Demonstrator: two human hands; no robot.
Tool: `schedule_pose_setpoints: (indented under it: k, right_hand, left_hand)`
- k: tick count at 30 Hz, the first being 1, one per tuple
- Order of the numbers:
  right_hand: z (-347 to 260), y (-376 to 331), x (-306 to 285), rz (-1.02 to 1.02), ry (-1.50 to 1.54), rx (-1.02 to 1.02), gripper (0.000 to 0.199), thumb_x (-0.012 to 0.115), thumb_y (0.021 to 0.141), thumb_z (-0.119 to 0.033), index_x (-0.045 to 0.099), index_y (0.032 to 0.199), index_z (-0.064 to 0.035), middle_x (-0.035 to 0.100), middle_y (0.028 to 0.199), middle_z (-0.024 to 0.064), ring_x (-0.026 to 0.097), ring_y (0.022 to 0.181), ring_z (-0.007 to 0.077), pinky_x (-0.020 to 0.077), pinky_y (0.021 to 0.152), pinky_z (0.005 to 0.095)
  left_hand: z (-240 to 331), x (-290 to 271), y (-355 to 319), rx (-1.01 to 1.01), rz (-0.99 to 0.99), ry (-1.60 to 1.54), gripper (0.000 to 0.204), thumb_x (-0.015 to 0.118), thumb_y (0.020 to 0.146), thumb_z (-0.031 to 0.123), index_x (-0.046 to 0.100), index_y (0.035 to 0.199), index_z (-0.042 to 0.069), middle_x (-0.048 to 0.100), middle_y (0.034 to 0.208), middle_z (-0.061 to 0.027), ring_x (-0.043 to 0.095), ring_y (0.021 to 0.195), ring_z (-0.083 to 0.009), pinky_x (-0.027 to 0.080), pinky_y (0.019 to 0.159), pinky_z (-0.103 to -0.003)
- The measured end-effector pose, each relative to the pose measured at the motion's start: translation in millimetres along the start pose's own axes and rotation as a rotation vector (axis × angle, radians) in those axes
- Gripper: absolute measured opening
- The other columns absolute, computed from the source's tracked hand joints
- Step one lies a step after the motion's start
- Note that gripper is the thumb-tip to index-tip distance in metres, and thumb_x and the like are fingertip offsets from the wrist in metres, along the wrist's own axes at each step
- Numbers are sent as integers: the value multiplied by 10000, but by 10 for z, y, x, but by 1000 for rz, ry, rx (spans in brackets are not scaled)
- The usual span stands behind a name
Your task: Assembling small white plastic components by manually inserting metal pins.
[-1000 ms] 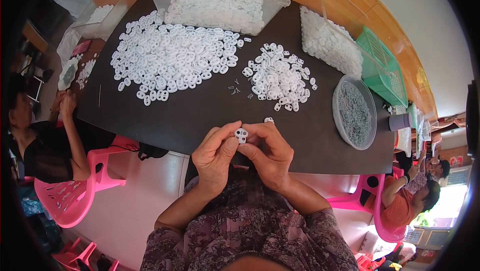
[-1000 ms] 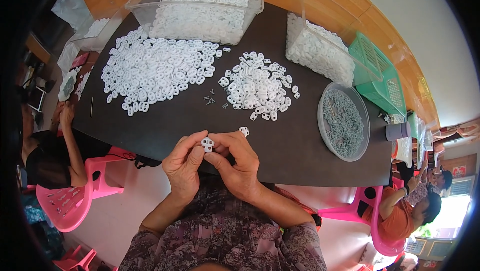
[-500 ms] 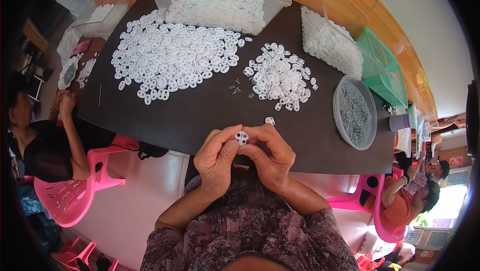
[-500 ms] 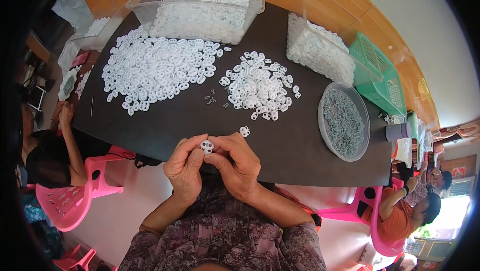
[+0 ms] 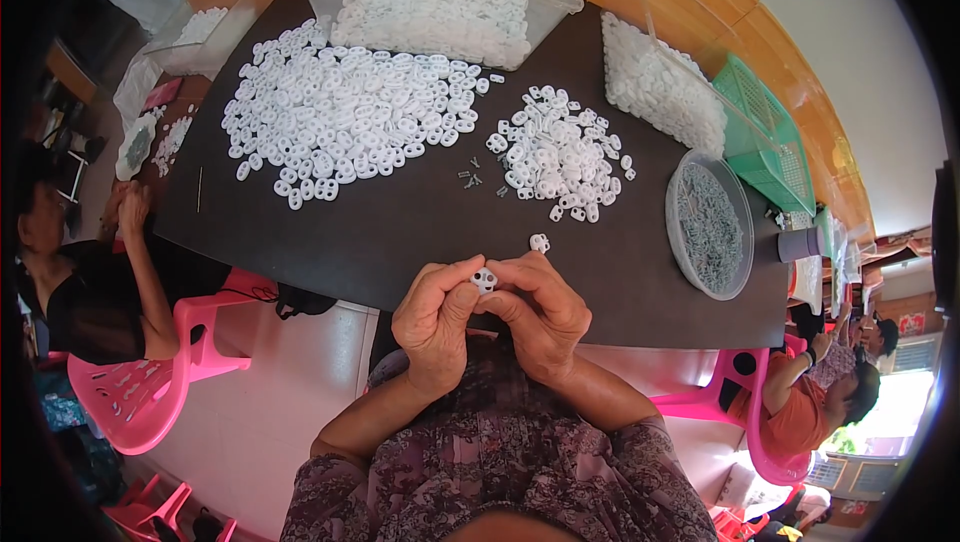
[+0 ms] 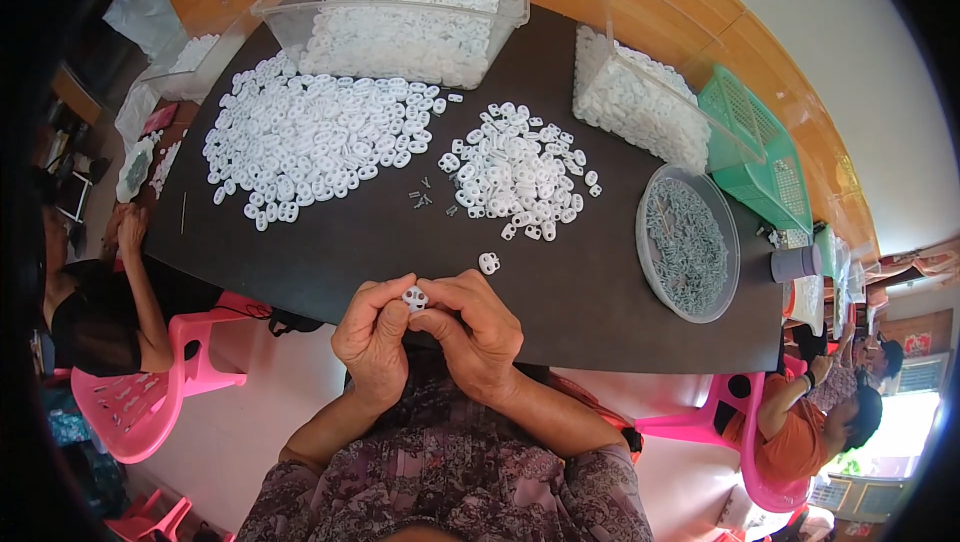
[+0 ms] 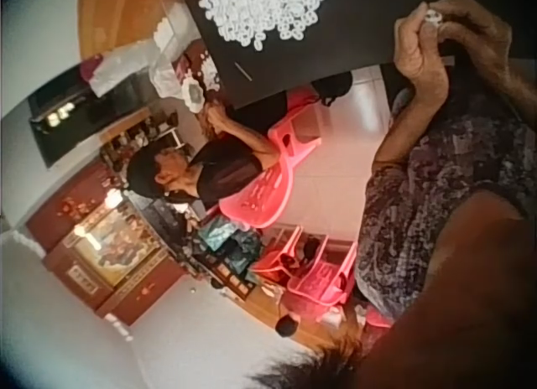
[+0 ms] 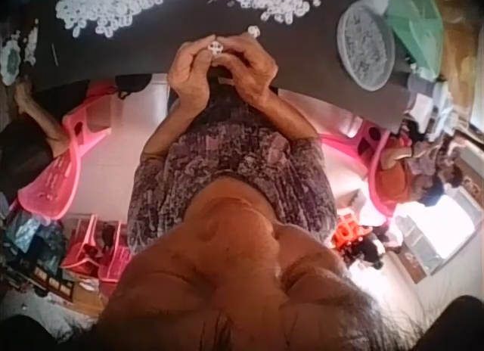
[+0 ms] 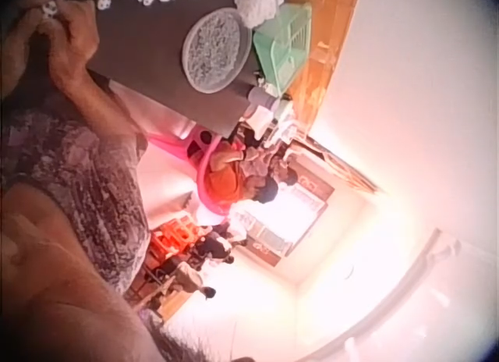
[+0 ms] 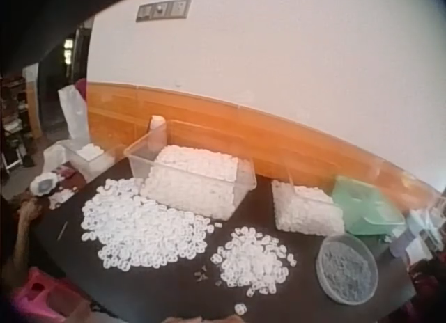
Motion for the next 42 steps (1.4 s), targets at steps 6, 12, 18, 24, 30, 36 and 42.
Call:
schedule_pose_setpoints:
  k: [6,12,18,24,30,36,42]
  right_hand:
    - [-32,23,36,-9,2,54,316,700,733,69,644,1039,11,626,864,71,546,701,148,445,617,252]
    - [32,-19,29,19,113,138,314,694,752,62,637,1057,13,621,885,73,543,717,139,445,623,241]
    - [-14,10,27,-20,73,62,308,690,764,47,631,1064,17,630,919,82,552,746,150,455,627,252]
    - [-33,13,38,3,44,50,291,690,764,40,630,1047,16,632,900,86,557,743,172,461,625,264]
    - [-124,44,47,11,-179,-133,273,709,758,-6,628,1017,16,633,885,99,553,704,207,448,600,283]
    - [-131,22,60,12,-182,-140,263,704,782,-50,621,1021,22,633,886,100,551,698,211,445,596,288]
    - [-134,22,72,17,-161,-135,261,698,797,-68,614,1026,24,631,882,104,553,702,215,447,600,289]
  left_hand:
    - [1,-40,60,37,7,53,190,600,916,93,641,1062,-20,585,855,-38,554,734,-84,458,654,-200]
    - [64,-45,95,51,-31,77,214,612,906,84,640,1093,-16,592,884,-39,546,771,-85,447,695,-200]
    - [57,-59,85,-27,-70,-22,287,625,904,150,626,1117,-43,584,953,-51,545,870,-105,434,786,-217]
    - [29,-46,65,-32,-48,-55,285,619,909,159,629,1114,-38,578,951,-46,539,869,-104,431,781,-215]
    - [78,-7,46,23,-24,75,275,584,933,180,629,1110,-25,566,908,-29,522,817,-95,419,730,-205]
    - [62,-24,23,99,-20,88,237,577,932,115,625,1124,-15,593,912,-53,554,798,-102,452,704,-214]
    - [29,-26,1,89,-17,71,242,581,930,121,621,1124,-19,592,909,-57,555,794,-106,451,695,-214]
Point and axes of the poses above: each hand's wrist, its own y-axis towards the middle knuckle, its own x-axis out of the palm, z = x × y, the point moved 4 cm from there along y, towards the middle knuckle
